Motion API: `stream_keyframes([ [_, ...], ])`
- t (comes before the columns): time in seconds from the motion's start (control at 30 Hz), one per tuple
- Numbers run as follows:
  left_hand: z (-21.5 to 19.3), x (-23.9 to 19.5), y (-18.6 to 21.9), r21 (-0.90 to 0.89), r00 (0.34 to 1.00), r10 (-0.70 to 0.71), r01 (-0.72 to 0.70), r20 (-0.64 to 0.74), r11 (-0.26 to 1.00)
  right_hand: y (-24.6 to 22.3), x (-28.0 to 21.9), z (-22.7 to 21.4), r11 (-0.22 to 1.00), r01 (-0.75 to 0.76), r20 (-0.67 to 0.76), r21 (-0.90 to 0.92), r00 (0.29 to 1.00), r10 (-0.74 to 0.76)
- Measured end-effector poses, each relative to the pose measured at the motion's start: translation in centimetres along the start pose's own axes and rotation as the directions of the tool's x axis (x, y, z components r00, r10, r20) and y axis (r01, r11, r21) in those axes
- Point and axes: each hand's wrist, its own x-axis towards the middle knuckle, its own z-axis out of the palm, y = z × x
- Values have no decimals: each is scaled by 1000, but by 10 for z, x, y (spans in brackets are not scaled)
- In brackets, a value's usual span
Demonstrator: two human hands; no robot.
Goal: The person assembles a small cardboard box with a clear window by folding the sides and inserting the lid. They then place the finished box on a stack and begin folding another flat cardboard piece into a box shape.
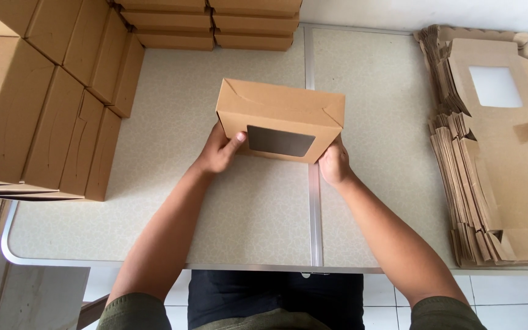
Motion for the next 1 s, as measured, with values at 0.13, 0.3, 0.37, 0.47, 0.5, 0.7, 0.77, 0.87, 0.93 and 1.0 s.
stream_keyframes([
  [0.13, -7, 7, 28, -65, 986, -165, 165, 6, 984, 14, -2, -6, 999, -12, 17, 30, 1000, 12],
  [0.3, -6, 5, 34, -192, 955, -289, 296, 66, 936, 27, -6, -13, 996, -33, 44, 77, 999, 29],
  [0.37, -4, 5, 35, -215, 957, -280, 290, 76, 932, 31, -7, -17, 995, -39, 59, 87, 998, 34],
  [0.47, -7, 13, 82, -231, 950, -300, 312, 89, 922, 38, -11, -20, 993, -57, 91, 106, 995, 47],
  [0.5, -9, 17, 105, -219, 940, -326, 339, 95, 915, 40, -11, -20, 991, -64, 105, 117, 993, 52],
  [0.7, -9, 6, 65, -375, 936, -329, 350, 122, 858, -2, 3, -3, 947, 39, 167, -318, 986, 16],
  [0.77, -8, 2, 47, -365, 947, -305, 321, 102, 874, 19, -6, -18, 916, 21, 141, -400, 989, 39],
  [0.87, -4, -6, -8, -344, 967, -252, 248, 34, 906, 30, -9, -29, 868, -2, 89, -497, 995, 53],
  [0.93, -1, -3, -10, -330, 975, -221, 203, -16, 922, 36, -9, -35, 858, -3, 68, -514, 997, 44],
  [1.0, 3, 6, 33, -273, 983, -149, 116, -102, 955, 48, -14, -45, 797, 5, 7, -603, 1000, -1],
])
